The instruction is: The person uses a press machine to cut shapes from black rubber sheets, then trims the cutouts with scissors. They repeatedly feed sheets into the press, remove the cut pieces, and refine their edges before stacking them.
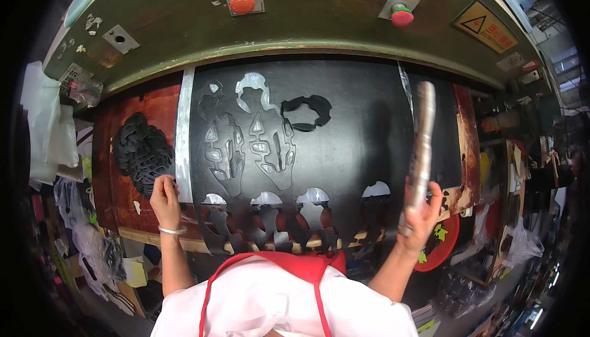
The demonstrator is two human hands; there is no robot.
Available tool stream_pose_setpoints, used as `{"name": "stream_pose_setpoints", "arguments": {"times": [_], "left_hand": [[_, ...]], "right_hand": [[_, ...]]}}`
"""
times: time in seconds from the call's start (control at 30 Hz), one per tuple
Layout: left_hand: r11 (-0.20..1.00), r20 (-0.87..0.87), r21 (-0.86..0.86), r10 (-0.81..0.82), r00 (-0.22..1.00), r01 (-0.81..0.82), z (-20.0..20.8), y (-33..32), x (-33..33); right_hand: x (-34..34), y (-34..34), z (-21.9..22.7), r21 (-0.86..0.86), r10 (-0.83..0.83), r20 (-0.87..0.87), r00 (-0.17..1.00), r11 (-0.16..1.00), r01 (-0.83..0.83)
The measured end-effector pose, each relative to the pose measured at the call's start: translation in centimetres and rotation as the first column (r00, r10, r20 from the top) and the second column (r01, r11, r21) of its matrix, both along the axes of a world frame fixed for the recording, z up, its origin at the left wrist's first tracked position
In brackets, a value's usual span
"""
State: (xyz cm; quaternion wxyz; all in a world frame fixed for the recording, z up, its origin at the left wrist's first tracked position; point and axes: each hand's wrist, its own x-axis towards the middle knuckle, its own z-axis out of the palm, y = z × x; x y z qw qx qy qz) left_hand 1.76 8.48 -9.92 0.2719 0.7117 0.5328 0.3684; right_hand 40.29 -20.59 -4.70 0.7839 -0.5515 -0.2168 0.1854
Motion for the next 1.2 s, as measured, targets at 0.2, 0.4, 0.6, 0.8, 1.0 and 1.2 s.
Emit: {"name": "stream_pose_setpoints", "arguments": {"times": [0.2, 0.4, 0.6, 0.8, 1.0, 1.2], "left_hand": [[0.897, -0.148, 0.263, -0.326, 0.933, 0.355, 1.5, 2.1, 11.7], [0.699, -0.214, 0.413, -0.55, 0.808, 0.585, 1.0, 2.7, 26.2], [0.596, -0.605, 0.358, -0.438, 0.665, 0.719, 0.1, 3.5, 29.7], [0.947, -0.021, 0.31, -0.081, 0.996, 0.084, 0.9, 8.5, 22.6], [0.982, -0.324, 0.172, -0.012, 0.946, 0.071, 0.9, 9.9, 16.9], [0.955, -0.234, 0.262, -0.08, 0.969, 0.142, 1.6, 5.7, 10.9]], "right_hand": [[-0.4, -5.6, -2.2, 0.58, 0.276, -0.758, 0.591, 0.699, 0.418], [-0.8, -6.9, -4.1, 0.642, 0.352, -0.752, 0.557, 0.584, 0.497], [-2.7, -5.2, -3.3, 0.355, -0.035, -0.448, 0.894, 0.91, 0.214], [-3.0, -2.0, -1.6, -0.028, -0.02, -0.058, 0.998, 0.999, 0.018], [-1.8, 7.9, -3.2, -0.265, 0.148, 0.108, 0.983, 0.957, -0.115], [-3.2, 14.4, -5.4, -0.514, 0.259, 0.652, 0.713, 0.842, 0.163]]}}
